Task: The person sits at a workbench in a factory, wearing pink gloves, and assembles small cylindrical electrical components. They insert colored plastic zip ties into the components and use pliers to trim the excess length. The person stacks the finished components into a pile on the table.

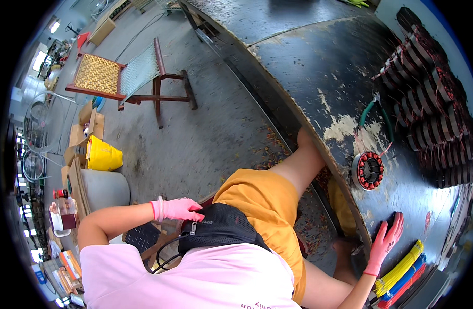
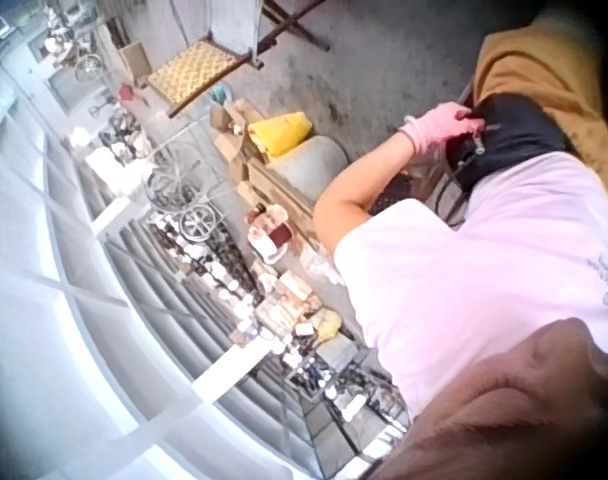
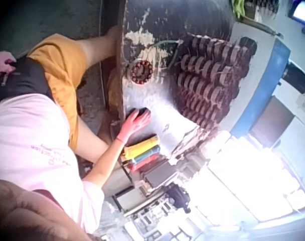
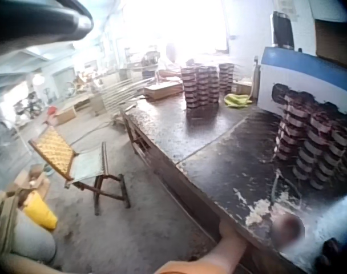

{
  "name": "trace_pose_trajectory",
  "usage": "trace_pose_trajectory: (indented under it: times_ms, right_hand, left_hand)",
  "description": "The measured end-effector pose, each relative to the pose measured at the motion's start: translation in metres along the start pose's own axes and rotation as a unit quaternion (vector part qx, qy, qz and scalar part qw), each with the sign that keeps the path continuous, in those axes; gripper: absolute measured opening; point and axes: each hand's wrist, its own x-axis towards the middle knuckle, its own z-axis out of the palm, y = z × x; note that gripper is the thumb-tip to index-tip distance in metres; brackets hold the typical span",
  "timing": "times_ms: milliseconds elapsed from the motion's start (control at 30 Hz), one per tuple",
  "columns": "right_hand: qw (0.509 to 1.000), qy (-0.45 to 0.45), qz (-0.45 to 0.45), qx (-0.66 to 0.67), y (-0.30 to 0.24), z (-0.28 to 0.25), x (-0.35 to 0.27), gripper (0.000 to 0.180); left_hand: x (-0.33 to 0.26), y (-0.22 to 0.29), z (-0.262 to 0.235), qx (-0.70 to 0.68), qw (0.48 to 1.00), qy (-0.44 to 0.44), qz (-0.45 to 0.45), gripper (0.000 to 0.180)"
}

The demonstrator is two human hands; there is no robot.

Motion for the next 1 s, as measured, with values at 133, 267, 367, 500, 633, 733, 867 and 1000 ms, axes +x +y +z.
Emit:
trace_pose_trajectory:
  times_ms: [133,267,367,500,633,733,867,1000]
  right_hand:
    - [1.000,-0.012,0.005,-0.020,0.008,0.002,0.000,0.053]
    - [1.000,-0.017,0.010,-0.022,0.011,0.005,-0.002,0.052]
    - [1.000,-0.018,0.009,-0.012,0.008,0.003,-0.001,0.052]
    - [0.999,-0.025,0.021,-0.006,-0.003,0.000,-0.001,0.052]
    - [1.000,-0.011,0.028,-0.008,-0.010,-0.004,-0.005,0.052]
    - [0.999,-0.001,0.044,0.016,-0.015,-0.009,-0.003,0.052]
    - [0.998,0.021,0.042,0.038,-0.034,-0.009,0.014,0.055]
    - [0.997,0.043,0.052,0.047,-0.019,-0.020,0.006,0.054]
  left_hand:
    - [0.014,0.006,-0.002,0.020,0.999,-0.020,-0.018,0.046]
    - [0.015,0.002,-0.019,-0.010,0.995,-0.079,-0.052,0.055]
    - [0.016,0.012,-0.053,0.041,0.987,-0.130,-0.084,0.058]
    - [0.018,0.018,-0.081,-0.035,0.981,-0.147,-0.123,0.047]
    - [0.021,0.043,-0.095,0.112,0.972,-0.153,-0.141,0.043]
    - [0.030,0.090,-0.118,0.213,0.957,-0.144,-0.131,0.043]
    - [0.016,0.210,-0.111,0.116,0.985,-0.120,0.047,0.033]
    - [0.056,0.335,-0.050,0.309,0.802,0.118,0.497,0.040]
